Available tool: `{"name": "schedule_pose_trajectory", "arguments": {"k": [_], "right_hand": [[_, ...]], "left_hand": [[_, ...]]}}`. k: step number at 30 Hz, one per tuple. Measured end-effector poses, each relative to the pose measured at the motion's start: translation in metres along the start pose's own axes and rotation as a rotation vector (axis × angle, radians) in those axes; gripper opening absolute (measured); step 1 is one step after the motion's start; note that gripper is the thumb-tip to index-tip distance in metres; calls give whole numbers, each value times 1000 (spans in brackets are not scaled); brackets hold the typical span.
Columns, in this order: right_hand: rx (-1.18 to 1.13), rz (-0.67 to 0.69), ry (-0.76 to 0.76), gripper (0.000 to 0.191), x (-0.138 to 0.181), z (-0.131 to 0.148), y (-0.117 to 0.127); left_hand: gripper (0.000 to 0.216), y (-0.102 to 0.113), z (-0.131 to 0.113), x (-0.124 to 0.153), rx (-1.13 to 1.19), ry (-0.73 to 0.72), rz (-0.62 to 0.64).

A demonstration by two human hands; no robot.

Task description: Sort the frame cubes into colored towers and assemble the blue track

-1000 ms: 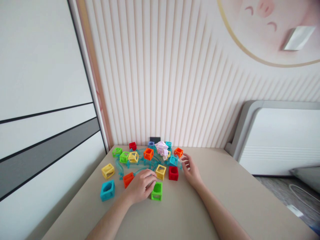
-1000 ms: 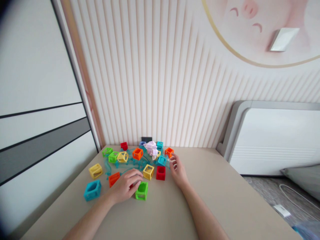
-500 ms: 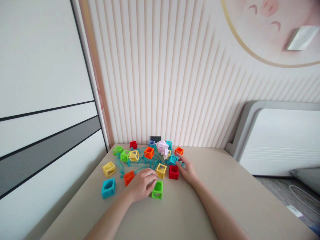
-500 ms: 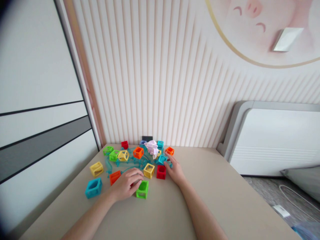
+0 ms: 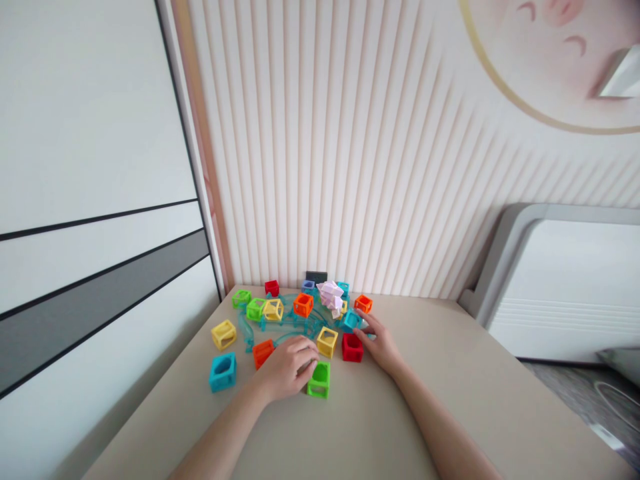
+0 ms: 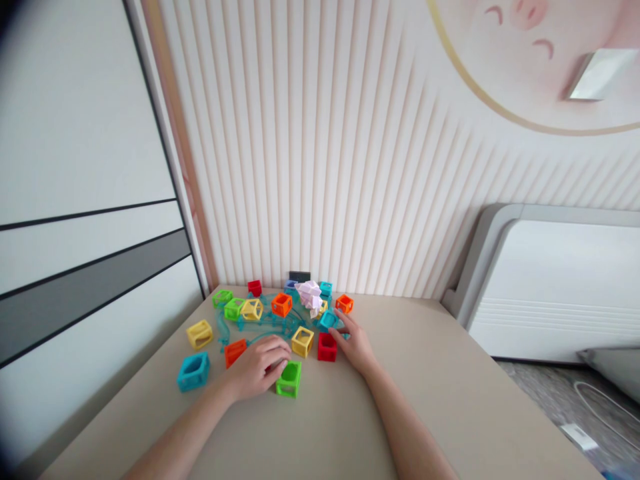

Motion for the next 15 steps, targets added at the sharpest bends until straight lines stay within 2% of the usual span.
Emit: {"name": "schedule_pose_trajectory", "arguments": {"k": [6, 10, 15], "right_hand": [[105, 1, 130, 49, 2, 5, 0], [234, -56, 223, 47, 3, 7, 0], [277, -160, 309, 44, 5, 10, 1]], "left_hand": [[18, -1, 1, 0, 0, 4, 1], [19, -3, 3, 1, 11, 3, -8], [19, -2, 1, 1, 13, 0, -22]]}}
Point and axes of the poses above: each hand's wrist, its own x-axis away from the middle knuckle, its own y-axis out of the back of the hand, z = x × y, the point moved 1 cm from there along -x, towards the middle knuckle, and after that the axes turned 11 degrees about -x, right-handed, at the moved point
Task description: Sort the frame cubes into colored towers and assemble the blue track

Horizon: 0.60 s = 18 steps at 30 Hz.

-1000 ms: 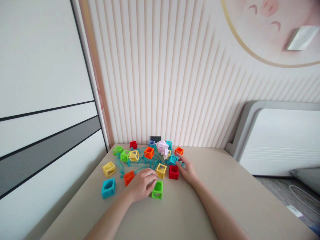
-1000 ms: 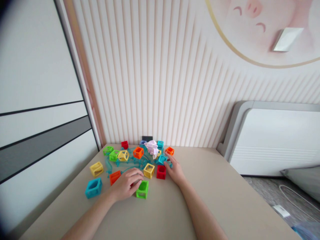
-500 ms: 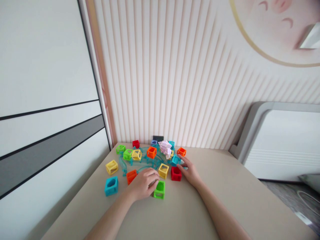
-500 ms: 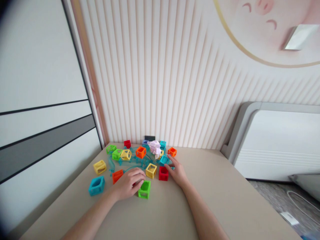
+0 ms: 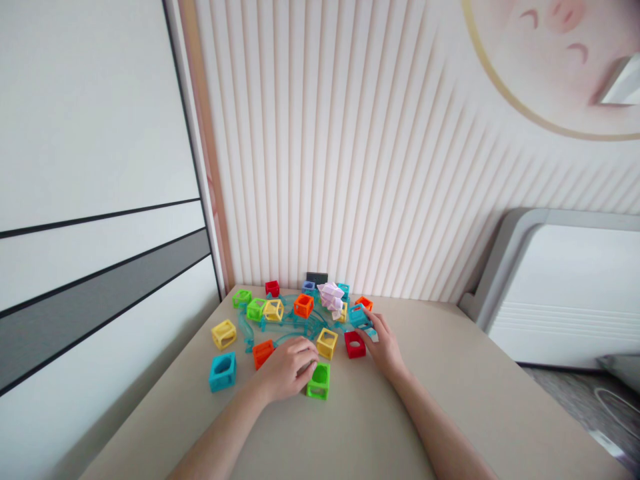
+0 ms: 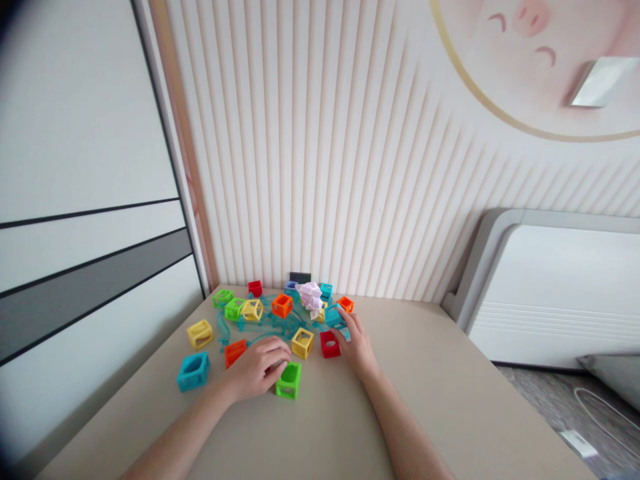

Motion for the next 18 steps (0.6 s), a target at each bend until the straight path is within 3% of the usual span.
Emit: {"name": "schedule_pose_trajectory", "arguments": {"k": [12, 18], "right_hand": [[65, -51, 108, 52, 4, -4, -6], [173, 83, 235, 60, 6, -4, -14]], "left_hand": [[18, 1, -1, -1, -7, -2, 24], [19, 1, -1, 0, -27, -14, 6]]}}
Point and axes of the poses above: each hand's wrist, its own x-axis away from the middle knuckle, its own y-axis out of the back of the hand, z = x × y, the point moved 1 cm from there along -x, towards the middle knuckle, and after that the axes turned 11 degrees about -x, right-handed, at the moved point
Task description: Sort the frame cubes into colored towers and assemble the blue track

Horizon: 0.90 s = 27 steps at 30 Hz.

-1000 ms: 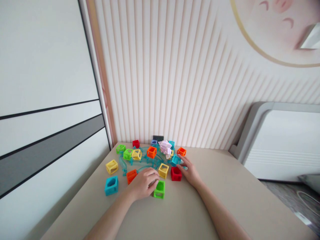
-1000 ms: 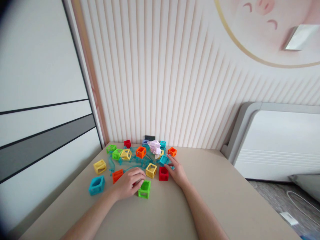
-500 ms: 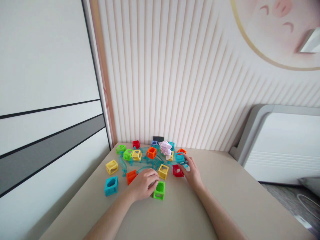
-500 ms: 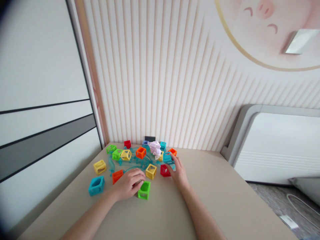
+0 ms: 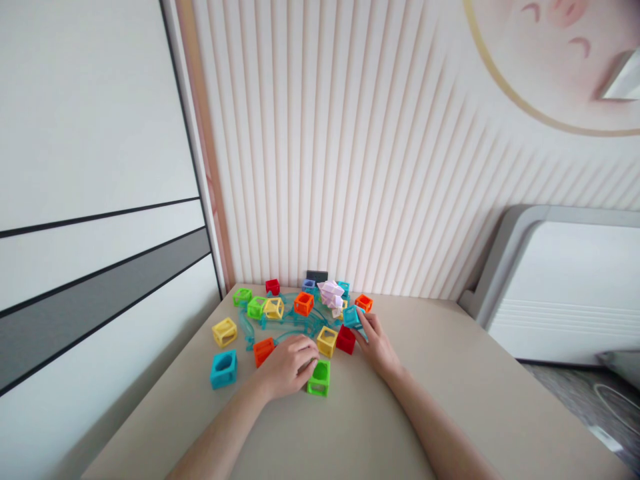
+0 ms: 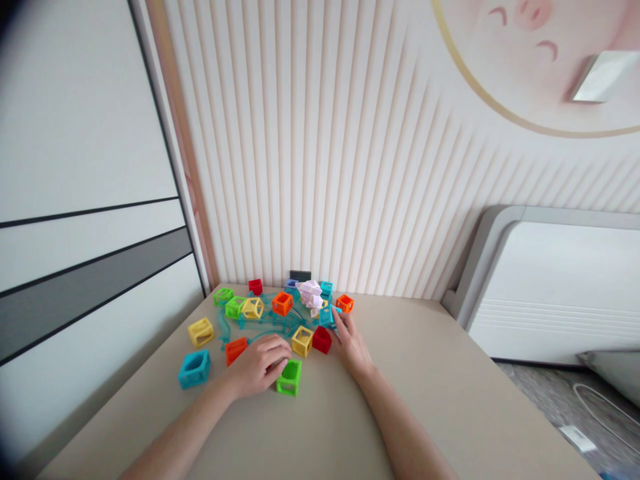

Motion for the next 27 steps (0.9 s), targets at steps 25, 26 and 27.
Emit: {"name": "schedule_pose_trajectory", "arguments": {"k": [25, 26, 27], "right_hand": [[-175, -320, -336, 49, -9, 31, 21], [-177, -313, -323, 49, -9, 32, 21], [-174, -305, -307, 49, -9, 33, 20]], "left_hand": [[49, 35, 69, 176, -399, 536, -21], [49, 30, 69, 178, -377, 552, -27], [49, 26, 69, 179, -351, 569, -39]]}}
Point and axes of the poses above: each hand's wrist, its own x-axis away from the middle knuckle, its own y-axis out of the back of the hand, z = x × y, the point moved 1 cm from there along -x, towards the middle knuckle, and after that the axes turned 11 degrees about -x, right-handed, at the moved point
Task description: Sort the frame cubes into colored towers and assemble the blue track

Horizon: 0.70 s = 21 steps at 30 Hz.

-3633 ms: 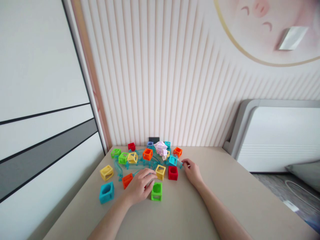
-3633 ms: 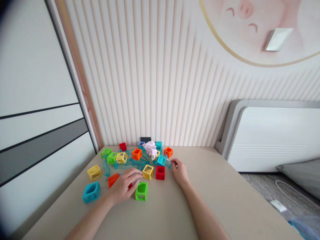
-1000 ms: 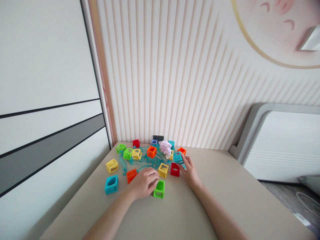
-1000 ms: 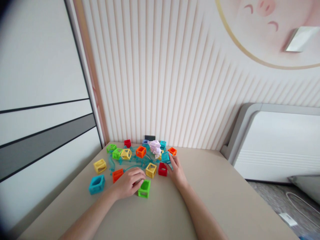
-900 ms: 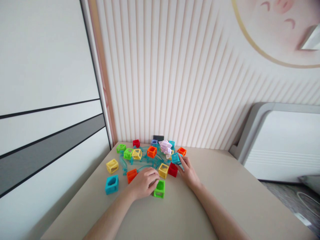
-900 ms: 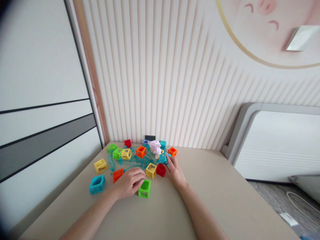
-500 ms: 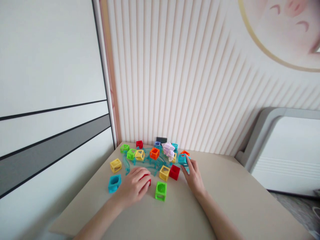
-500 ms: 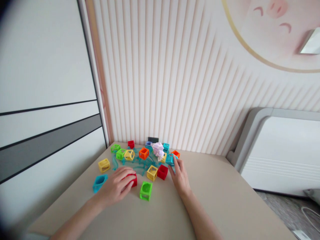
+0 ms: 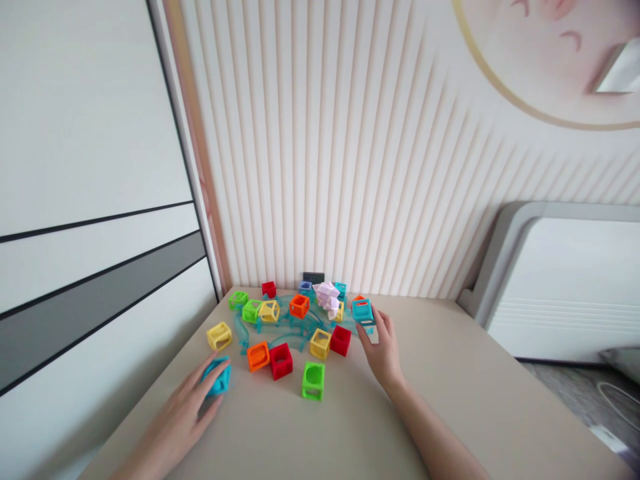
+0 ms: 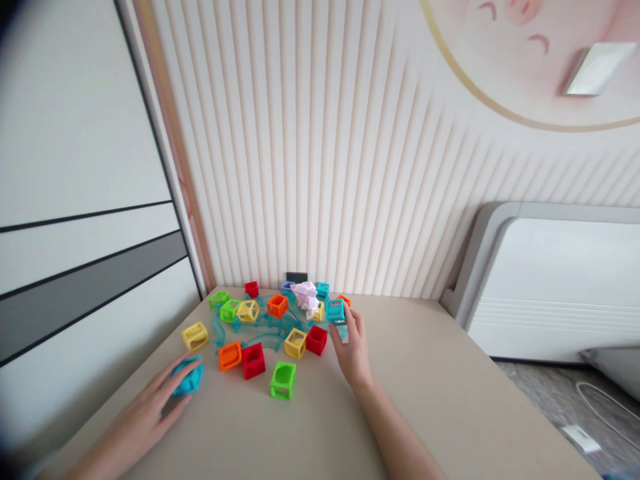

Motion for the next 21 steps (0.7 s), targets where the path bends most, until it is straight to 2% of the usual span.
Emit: {"name": "schedule_pose_trajectory", "arguments": {"k": [8, 11, 15, 18, 21], "right_hand": [[-6, 5, 113, 49, 3, 3, -2], [-15, 26, 131, 49, 2, 9, 0], [-28, 40, 169, 51, 2, 15, 1], [-38, 53, 184, 52, 4, 16, -2], [-44, 66, 187, 52, 5, 15, -5]], "left_hand": [[37, -19, 1, -1, 205, 115, -79], [37, -20, 2, 0, 249, 177, -124], [51, 3, -15, -7, 373, 320, -198], [60, 32, -46, -26, 608, 342, -90], [58, 57, -84, -59, 878, 244, 1]]}}
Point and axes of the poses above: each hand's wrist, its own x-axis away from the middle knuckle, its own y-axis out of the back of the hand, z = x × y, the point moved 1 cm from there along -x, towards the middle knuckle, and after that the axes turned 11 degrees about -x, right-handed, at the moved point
